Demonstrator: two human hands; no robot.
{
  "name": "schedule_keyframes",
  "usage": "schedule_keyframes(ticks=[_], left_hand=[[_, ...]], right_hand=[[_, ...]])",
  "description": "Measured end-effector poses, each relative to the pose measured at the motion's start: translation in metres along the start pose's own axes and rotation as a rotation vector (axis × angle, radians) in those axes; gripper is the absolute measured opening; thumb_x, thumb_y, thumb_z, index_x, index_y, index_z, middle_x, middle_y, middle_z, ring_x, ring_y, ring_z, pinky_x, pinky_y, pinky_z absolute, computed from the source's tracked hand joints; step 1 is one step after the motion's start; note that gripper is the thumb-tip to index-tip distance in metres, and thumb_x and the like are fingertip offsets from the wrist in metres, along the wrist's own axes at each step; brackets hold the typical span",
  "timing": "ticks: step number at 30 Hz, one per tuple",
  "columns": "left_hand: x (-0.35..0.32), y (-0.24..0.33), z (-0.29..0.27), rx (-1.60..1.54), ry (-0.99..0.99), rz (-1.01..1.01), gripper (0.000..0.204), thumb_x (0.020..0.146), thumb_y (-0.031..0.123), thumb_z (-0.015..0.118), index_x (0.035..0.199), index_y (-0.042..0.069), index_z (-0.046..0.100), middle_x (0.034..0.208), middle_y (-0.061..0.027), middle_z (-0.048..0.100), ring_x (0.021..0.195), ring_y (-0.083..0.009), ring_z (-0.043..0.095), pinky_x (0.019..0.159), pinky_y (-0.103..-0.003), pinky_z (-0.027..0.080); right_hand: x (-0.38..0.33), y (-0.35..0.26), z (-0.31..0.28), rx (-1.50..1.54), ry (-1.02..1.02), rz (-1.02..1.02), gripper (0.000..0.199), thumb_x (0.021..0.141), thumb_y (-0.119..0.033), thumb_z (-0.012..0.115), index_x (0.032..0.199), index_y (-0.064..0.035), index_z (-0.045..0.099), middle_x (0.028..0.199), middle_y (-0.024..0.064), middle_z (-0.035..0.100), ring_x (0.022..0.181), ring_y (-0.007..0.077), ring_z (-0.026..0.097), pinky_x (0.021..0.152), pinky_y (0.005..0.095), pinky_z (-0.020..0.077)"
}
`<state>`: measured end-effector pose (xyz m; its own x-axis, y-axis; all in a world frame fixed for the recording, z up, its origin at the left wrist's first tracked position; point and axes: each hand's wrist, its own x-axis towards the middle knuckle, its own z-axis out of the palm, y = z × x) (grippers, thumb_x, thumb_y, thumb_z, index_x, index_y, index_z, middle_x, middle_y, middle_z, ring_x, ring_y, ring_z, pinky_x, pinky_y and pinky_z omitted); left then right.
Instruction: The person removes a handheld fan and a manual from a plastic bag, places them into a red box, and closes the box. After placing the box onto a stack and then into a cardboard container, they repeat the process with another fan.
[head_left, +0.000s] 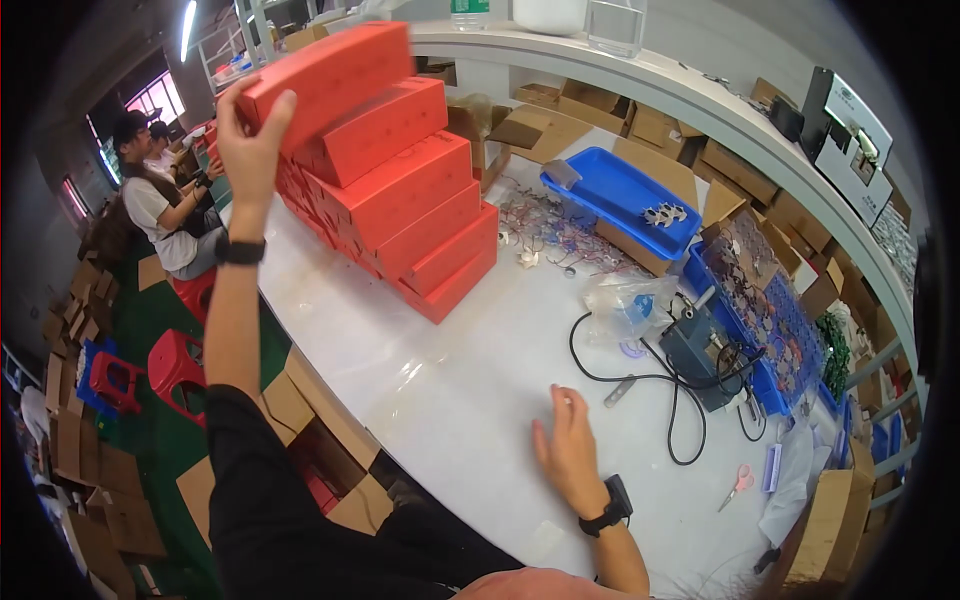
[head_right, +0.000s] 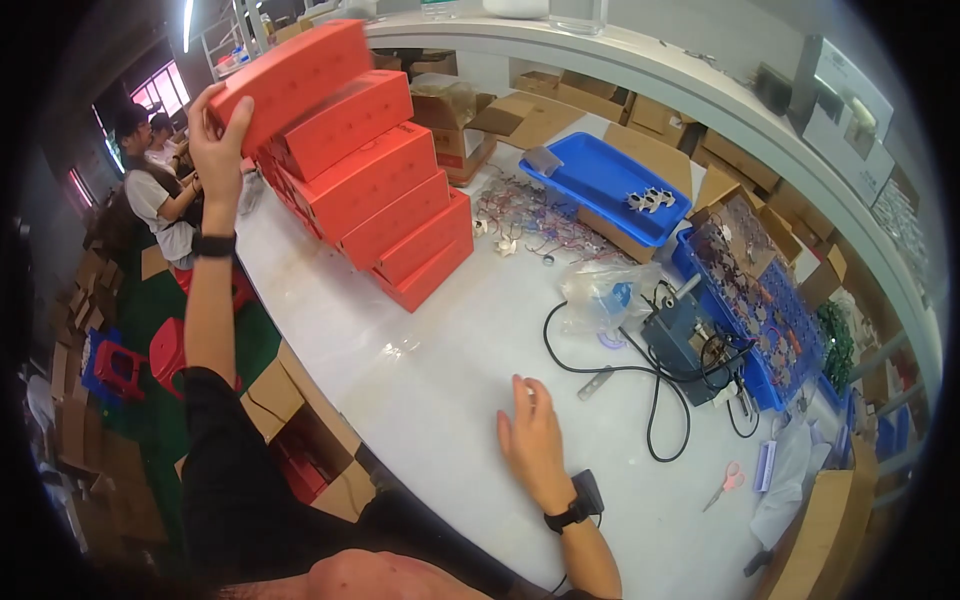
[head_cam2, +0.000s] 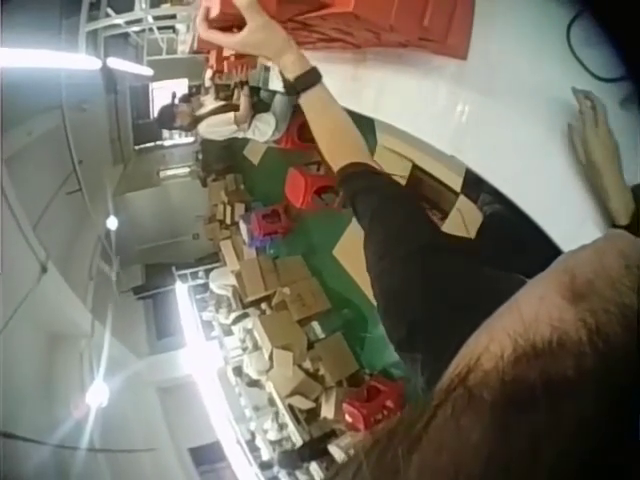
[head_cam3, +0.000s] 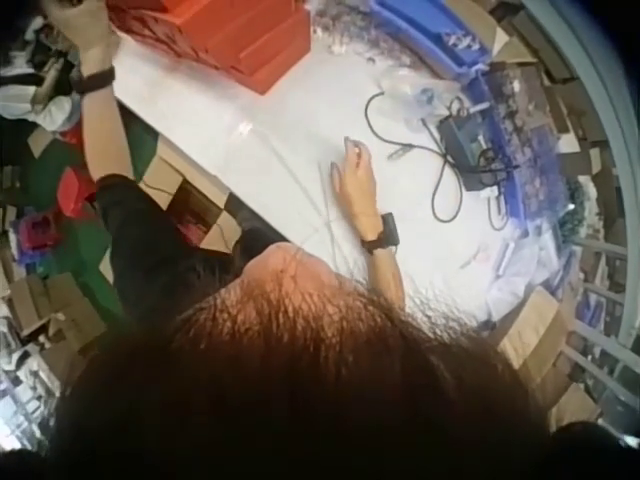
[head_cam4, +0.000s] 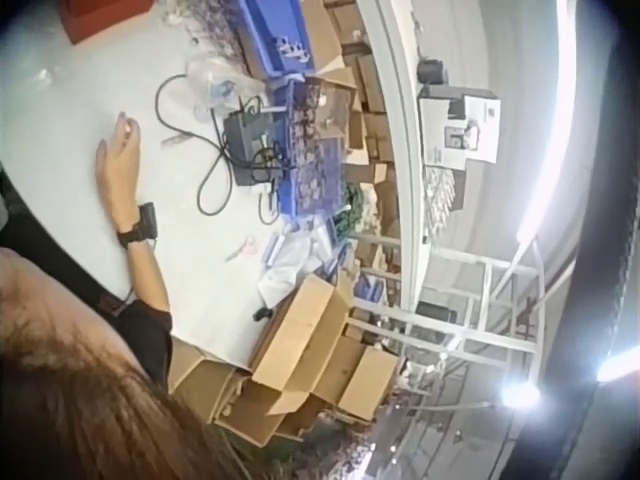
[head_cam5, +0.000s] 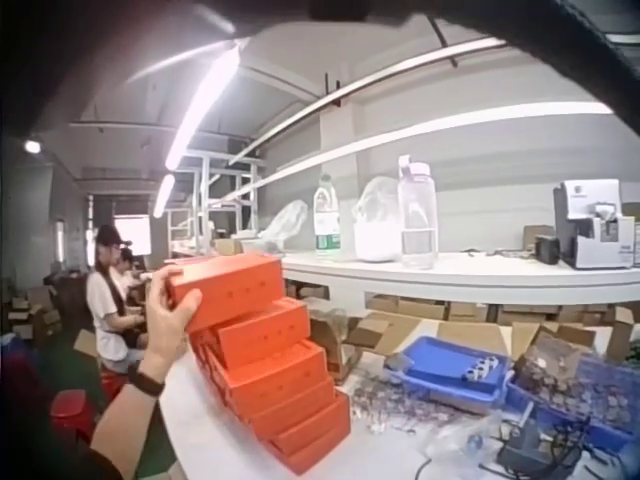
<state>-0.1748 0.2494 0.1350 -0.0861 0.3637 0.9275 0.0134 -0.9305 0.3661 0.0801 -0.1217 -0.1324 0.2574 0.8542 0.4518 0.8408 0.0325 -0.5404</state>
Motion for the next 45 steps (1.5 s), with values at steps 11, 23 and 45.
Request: schedule_keyframes(ticks=[11,23,45], left_hand=[[0.058,-0.114,-0.021,1.323,-0.106,0.129,0.065,0.085,0.050,0.076,0.135,0.012,0.059,0.130,-0.0238,0.053,0.121,-0.0390,0.052,0.105,-0.042,0.042],[0.069,-0.136,-0.062,0.911,-0.060,0.045,0.067,0.087,0.043,0.077,0.131,-0.002,0.055,0.112,-0.0204,0.061,0.102,-0.0311,0.061,0.092,-0.039,0.050],[-0.658,0.032,-0.456,0.984,-0.974,-1.555,0.029,0.089,0.021,0.067,0.108,-0.001,0.069,0.106,-0.0268,0.067,0.100,-0.0319,0.068,0.087,-0.045,0.053]], right_hand=[[-0.013,0.016,0.035,-0.197,-0.046,-0.062,0.042,0.084,-0.005,0.067,0.125,-0.0014,0.058,0.124,0.0157,0.055,0.104,0.0286,0.057,0.087,0.0410,0.0448],[-0.016,0.017,0.035,-0.197,-0.065,-0.091,0.037,0.084,-0.004,0.067,0.121,-0.0022,0.061,0.122,0.0147,0.056,0.104,0.0294,0.056,0.087,0.0414,0.0445],[0.015,-0.097,0.082,-0.122,-0.448,-0.051,0.044,0.092,-0.004,0.064,0.133,0.0055,0.052,0.138,0.0286,0.047,0.123,0.0449,0.051,0.106,0.0463,0.0416]])
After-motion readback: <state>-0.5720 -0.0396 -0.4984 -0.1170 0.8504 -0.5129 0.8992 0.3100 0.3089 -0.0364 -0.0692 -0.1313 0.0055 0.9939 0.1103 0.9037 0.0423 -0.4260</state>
